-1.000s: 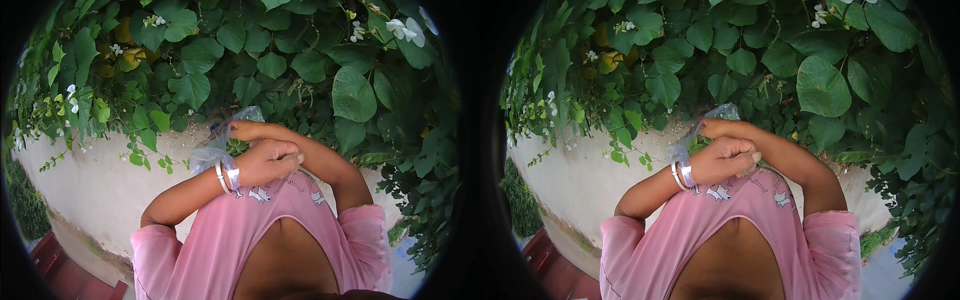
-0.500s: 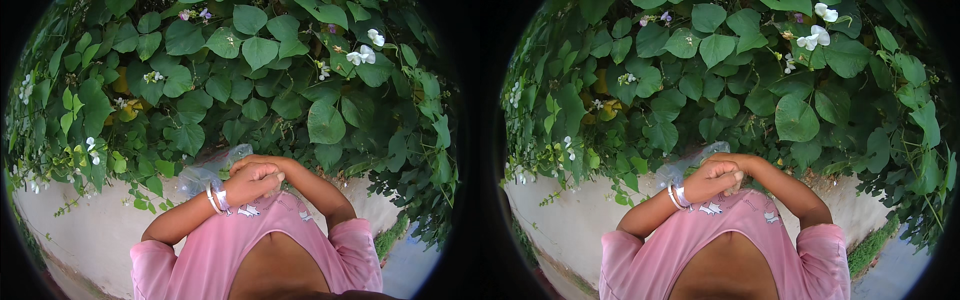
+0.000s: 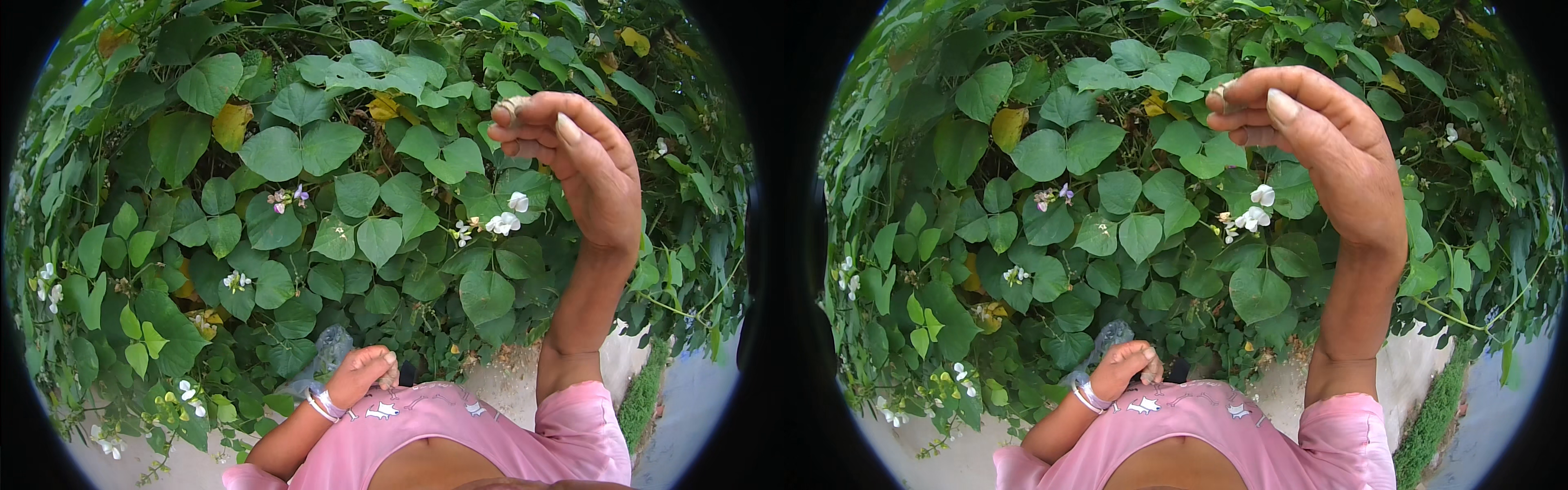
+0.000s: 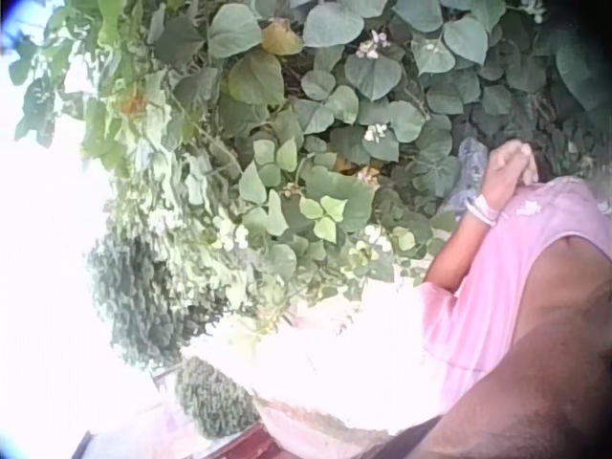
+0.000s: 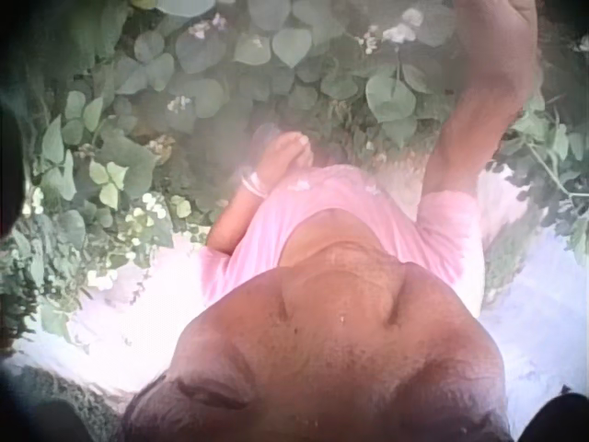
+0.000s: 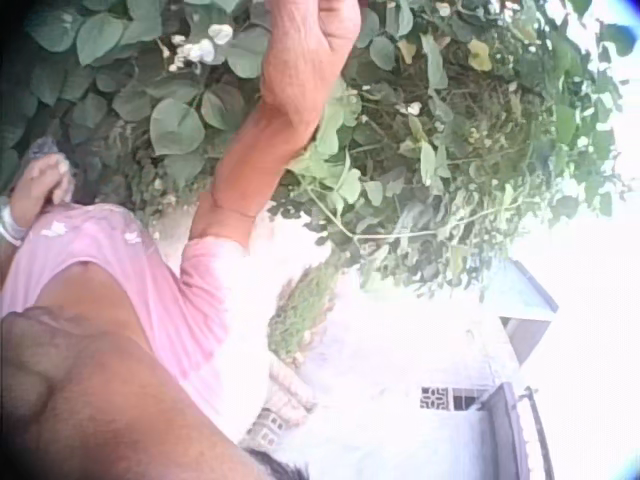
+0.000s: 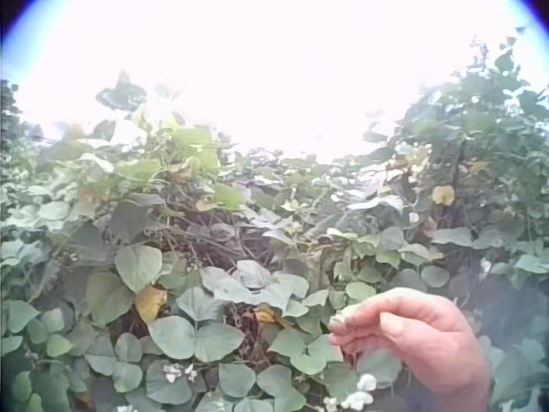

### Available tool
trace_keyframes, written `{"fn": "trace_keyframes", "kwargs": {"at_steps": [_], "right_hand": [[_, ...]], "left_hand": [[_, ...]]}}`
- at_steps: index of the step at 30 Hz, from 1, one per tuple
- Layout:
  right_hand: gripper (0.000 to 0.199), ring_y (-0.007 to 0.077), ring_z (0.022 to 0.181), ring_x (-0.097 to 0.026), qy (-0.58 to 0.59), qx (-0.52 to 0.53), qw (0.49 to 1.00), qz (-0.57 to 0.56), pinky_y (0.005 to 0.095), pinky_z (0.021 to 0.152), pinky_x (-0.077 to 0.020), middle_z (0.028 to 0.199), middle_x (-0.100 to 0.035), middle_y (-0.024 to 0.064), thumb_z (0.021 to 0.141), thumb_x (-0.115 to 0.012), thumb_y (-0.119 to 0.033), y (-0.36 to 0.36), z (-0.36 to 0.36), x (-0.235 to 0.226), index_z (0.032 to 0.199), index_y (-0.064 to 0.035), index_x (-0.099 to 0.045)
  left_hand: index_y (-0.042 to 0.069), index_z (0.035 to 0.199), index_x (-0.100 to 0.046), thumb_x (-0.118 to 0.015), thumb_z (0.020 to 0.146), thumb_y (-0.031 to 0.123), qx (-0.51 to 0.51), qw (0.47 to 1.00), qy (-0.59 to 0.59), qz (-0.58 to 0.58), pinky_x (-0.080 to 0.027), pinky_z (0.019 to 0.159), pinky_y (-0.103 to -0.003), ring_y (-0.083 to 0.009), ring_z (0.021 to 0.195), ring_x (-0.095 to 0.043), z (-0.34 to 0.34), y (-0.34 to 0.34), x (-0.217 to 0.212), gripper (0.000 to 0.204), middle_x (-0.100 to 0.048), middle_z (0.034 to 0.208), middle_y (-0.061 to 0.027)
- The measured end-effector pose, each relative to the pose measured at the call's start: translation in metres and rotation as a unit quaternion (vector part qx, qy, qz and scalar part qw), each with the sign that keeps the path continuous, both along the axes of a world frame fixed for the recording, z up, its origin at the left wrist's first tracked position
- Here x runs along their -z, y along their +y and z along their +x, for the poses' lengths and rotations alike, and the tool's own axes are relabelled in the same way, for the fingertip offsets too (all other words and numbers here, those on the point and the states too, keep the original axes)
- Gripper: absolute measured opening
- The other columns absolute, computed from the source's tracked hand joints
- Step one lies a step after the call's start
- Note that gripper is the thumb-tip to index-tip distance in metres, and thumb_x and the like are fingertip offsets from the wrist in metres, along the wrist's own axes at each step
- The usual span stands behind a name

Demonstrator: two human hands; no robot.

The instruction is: The person reaches into a leafy vine plant, picks green pods by hand, and places them into a clear plastic bag held in the other hand. The person moves along the plant, repeatedly selecting and collecting pods throughout the clip.

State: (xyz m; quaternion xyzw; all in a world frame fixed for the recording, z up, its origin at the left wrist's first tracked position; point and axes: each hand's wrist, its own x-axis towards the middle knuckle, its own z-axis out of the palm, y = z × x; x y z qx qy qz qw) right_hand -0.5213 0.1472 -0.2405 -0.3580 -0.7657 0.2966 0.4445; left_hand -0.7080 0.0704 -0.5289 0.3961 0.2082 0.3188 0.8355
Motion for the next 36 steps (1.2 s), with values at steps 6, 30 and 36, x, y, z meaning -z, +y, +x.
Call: {"fn": "trace_keyframes", "kwargs": {"at_steps": [6,30,36], "right_hand": [[0.044,0.0232,0.117,-0.047,-0.061,0.234,0.969,-0.055,0.0319,0.097,-0.0400,0.128,-0.044,0.0173,0.090,-0.047,-0.019,0.157,0.025,0.018,0.126,0.0058,-0.042],[0.048,0.0185,0.091,-0.058,-0.153,0.195,0.957,0.150,0.0311,0.082,-0.0450,0.099,-0.062,0.0101,0.073,-0.068,-0.027,0.264,0.011,-0.017,0.110,0.0001,-0.055],[0.043,0.0146,0.086,-0.056,-0.206,0.126,0.969,0.052,0.0299,0.078,-0.0453,0.097,-0.060,0.0067,0.076,-0.067,-0.019,0.252,0.001,-0.013,0.112,-0.0004,-0.051]], "left_hand": [[0.003,0.069,-0.050,-0.044,0.094,0.022,0.006,1.000,-0.007,-0.002,-0.042,0.065,-0.029,-0.0163,0.066,-0.052,-0.012,0.014,0.005,0.031,-0.049,0.061,-0.0046],[0.003,0.073,-0.052,-0.046,0.092,0.020,-0.031,0.997,-0.005,-0.067,-0.042,0.064,-0.026,-0.0136,0.064,-0.050,-0.025,0.044,0.035,0.027,-0.054,0.067,-0.0061],[0.003,0.075,-0.053,-0.047,0.093,0.022,-0.029,0.997,-0.026,-0.062,-0.042,0.064,-0.025,-0.0113,0.063,-0.050,-0.024,0.049,0.041,0.027,-0.056,0.068,-0.0059]]}}
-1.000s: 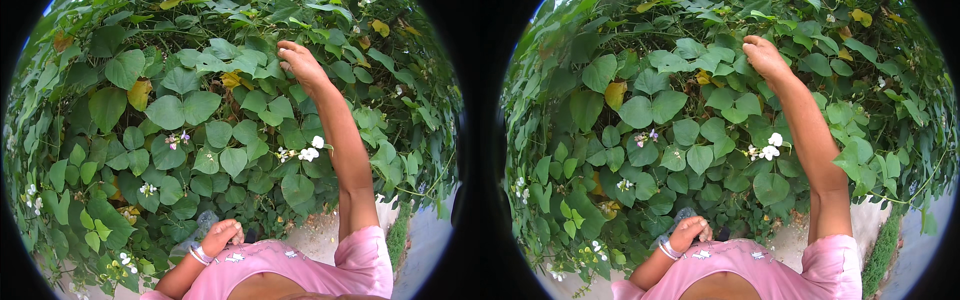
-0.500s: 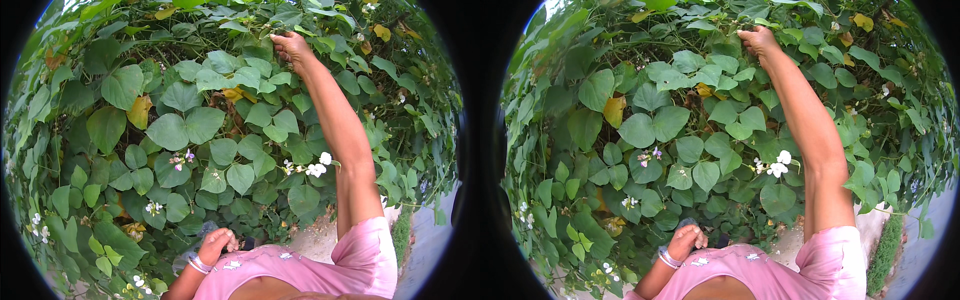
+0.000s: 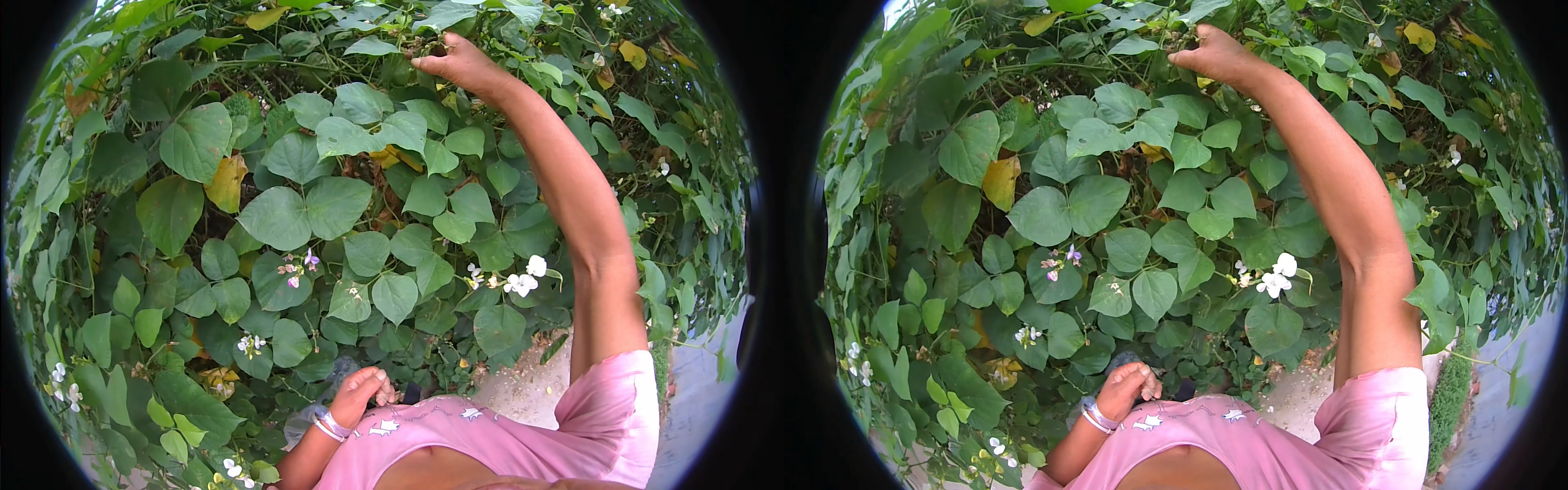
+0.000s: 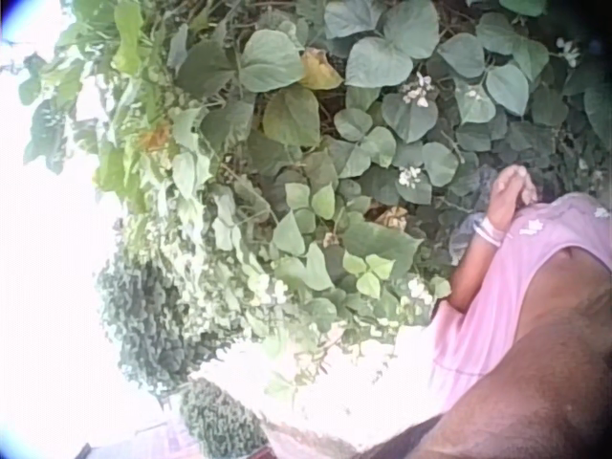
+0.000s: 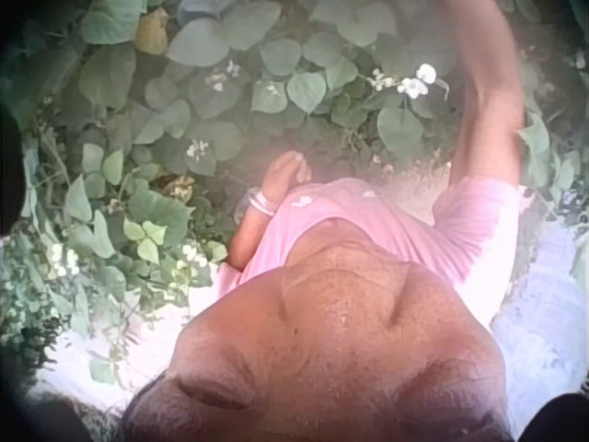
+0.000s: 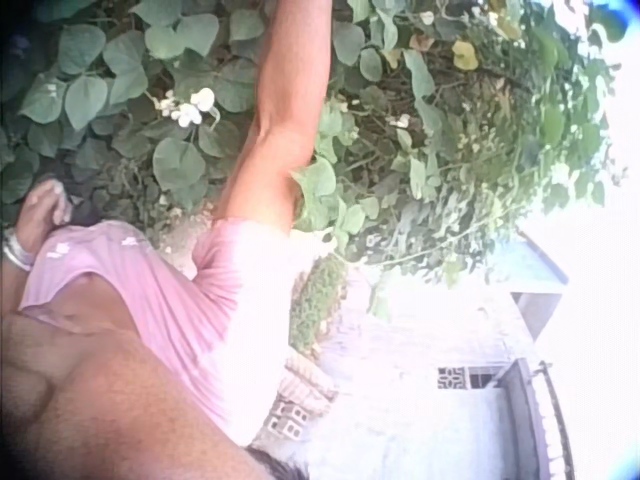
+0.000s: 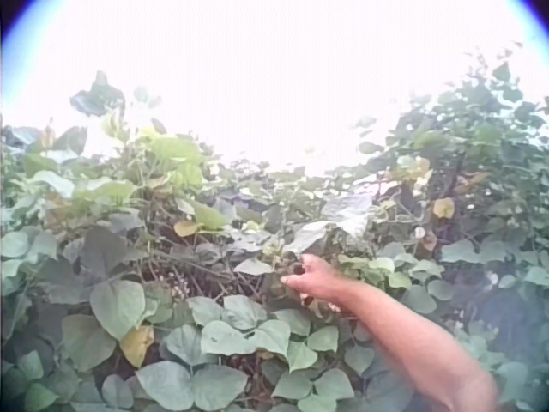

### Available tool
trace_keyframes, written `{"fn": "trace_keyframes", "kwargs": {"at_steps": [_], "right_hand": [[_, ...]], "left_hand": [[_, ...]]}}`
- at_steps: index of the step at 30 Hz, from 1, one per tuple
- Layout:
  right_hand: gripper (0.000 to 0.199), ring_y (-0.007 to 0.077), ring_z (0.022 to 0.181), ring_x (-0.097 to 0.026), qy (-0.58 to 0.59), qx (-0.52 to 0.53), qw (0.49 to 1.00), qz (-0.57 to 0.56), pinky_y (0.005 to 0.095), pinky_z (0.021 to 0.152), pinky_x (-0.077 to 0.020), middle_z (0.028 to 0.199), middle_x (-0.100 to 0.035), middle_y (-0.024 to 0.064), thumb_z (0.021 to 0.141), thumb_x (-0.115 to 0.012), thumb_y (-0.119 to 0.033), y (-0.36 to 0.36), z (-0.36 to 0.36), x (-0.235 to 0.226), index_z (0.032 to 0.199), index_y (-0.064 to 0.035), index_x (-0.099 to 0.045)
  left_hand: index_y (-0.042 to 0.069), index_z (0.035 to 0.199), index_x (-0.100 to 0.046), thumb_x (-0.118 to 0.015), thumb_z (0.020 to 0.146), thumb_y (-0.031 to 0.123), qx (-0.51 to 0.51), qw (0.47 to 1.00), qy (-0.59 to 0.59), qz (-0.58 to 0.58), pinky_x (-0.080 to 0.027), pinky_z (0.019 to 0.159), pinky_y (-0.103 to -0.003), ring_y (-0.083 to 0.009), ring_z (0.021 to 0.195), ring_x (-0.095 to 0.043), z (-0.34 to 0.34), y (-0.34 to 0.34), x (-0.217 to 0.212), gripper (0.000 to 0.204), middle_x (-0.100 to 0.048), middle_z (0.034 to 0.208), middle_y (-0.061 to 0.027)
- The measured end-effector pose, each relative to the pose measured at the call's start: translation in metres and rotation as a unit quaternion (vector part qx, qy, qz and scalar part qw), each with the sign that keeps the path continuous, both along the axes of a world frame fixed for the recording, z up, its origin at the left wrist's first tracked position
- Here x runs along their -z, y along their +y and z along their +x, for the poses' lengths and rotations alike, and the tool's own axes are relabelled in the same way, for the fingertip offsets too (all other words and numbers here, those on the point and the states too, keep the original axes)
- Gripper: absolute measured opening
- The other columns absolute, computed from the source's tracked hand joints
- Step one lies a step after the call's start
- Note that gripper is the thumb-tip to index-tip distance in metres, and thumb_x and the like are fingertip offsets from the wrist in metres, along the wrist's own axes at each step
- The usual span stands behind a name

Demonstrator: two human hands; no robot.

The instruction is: The person reaches into a leafy vine plant, picks green pods by hand, and places them into a clear plastic bag held in the other hand. The person moves along the plant, repeatedly selecting and collecting pods throughout the clip.

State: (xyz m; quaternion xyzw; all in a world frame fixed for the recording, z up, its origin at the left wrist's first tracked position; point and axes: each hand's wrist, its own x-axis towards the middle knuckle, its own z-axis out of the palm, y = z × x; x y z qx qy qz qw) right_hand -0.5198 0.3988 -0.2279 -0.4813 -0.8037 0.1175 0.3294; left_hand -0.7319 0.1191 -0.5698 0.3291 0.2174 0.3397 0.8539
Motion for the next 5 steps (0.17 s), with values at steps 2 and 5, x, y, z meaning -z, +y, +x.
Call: {"fn": "trace_keyframes", "kwargs": {"at_steps": [2,5], "right_hand": [[0.055,0.0132,0.096,-0.053,-0.083,0.020,0.995,-0.060,0.0286,0.085,-0.0427,0.111,-0.057,0.0063,0.079,-0.065,-0.019,-0.008,-0.002,-0.009,0.127,-0.0074,-0.041],[0.053,0.0125,0.095,-0.053,-0.122,0.030,0.991,-0.044,0.0288,0.084,-0.0434,0.111,-0.058,0.0040,0.079,-0.065,-0.019,-0.002,0.009,-0.005,0.127,-0.0118,-0.042]], "left_hand": [[0.003,0.074,-0.053,-0.047,0.093,0.021,0.000,1.000,-0.013,0.000,-0.042,0.065,-0.025,-0.0116,0.063,-0.050,0.000,0.001,0.002,0.027,-0.056,0.068,-0.0058],[0.003,0.074,-0.053,-0.046,0.093,0.021,0.000,1.000,-0.030,-0.002,-0.042,0.065,-0.026,-0.0120,0.063,-0.050,0.001,0.002,0.002,0.027,-0.056,0.067,-0.0058]]}}
